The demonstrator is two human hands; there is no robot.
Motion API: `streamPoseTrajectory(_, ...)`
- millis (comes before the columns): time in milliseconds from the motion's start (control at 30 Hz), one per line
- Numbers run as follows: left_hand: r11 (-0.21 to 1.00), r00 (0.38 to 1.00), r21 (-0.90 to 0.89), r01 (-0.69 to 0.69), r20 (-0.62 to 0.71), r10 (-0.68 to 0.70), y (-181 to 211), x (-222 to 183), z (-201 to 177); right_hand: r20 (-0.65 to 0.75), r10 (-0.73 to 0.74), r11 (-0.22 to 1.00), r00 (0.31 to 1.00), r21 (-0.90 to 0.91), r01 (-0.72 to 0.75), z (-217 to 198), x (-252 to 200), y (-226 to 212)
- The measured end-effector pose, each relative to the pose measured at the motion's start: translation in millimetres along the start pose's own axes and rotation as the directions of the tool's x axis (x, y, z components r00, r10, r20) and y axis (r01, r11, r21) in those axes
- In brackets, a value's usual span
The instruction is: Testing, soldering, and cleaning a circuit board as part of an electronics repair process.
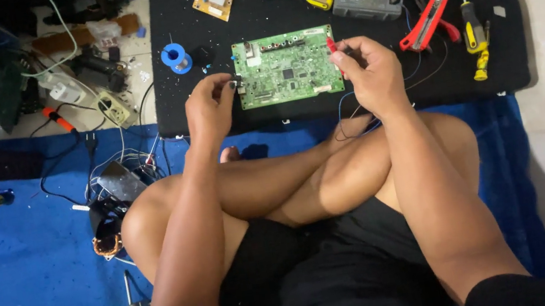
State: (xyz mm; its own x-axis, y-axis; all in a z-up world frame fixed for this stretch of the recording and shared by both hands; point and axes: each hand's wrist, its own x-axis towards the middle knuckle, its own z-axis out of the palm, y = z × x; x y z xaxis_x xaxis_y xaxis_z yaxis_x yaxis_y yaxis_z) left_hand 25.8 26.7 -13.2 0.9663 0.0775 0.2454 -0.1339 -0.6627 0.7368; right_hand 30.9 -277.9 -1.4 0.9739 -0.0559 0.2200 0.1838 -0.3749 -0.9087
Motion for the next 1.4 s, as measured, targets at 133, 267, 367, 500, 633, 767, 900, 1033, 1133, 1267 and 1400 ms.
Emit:
streamPoseTrajectory(133,0.998,0.999,0.024,0.054,0.004,-0.054,-6,2,8,-0.002,-0.012,1.000,1.000,0.007,0.012,6,0,1)
streamPoseTrajectory(267,0.989,0.989,0.007,0.150,0.007,-0.150,-12,6,13,0.004,-0.017,1.000,1.000,0.023,0.017,5,-2,5)
streamPoseTrajectory(367,0.988,0.988,-0.007,0.156,0.021,-0.156,-8,5,10,0.019,-0.024,1.000,1.000,0.004,0.024,3,-1,7)
streamPoseTrajectory(500,0.997,0.998,-0.043,0.065,0.025,-0.064,2,0,5,0.040,-0.028,0.999,0.999,-0.022,0.029,6,-3,6)
streamPoseTrajectory(633,1.000,0.996,0.014,0.016,-0.089,-0.015,18,-6,0,0.037,-0.028,0.999,0.999,-0.016,0.028,13,-7,-2)
streamPoseTrajectory(767,0.857,0.835,0.204,-0.474,-0.205,0.511,46,-14,-7,0.115,0.013,0.992,0.993,0.120,-0.027,20,-14,-24)
streamPoseTrajectory(900,0.719,0.678,0.225,-0.658,-0.239,0.695,64,-25,6,0.254,0.033,0.966,0.967,0.241,-0.096,34,-21,-31)
streamPoseTrajectory(1033,0.687,0.645,0.258,-0.680,-0.237,0.727,68,-22,4,0.377,0.002,0.955,0.926,0.273,-0.113,42,-27,-35)
streamPoseTrajectory(1133,0.648,0.608,0.275,-0.711,-0.225,0.762,65,-23,0,0.404,-0.028,0.941,0.914,0.319,-0.112,47,-30,-31)
streamPoseTrajectory(1267,0.665,0.611,0.376,-0.645,-0.269,0.745,47,-21,-1,0.239,0.092,0.909,0.967,0.375,-0.179,37,-26,-45)
streamPoseTrajectory(1400,0.838,0.655,0.200,-0.508,-0.542,0.526,20,-20,-6,0.004,0.268,0.773,0.963,0.596,-0.218,-12,-11,-50)
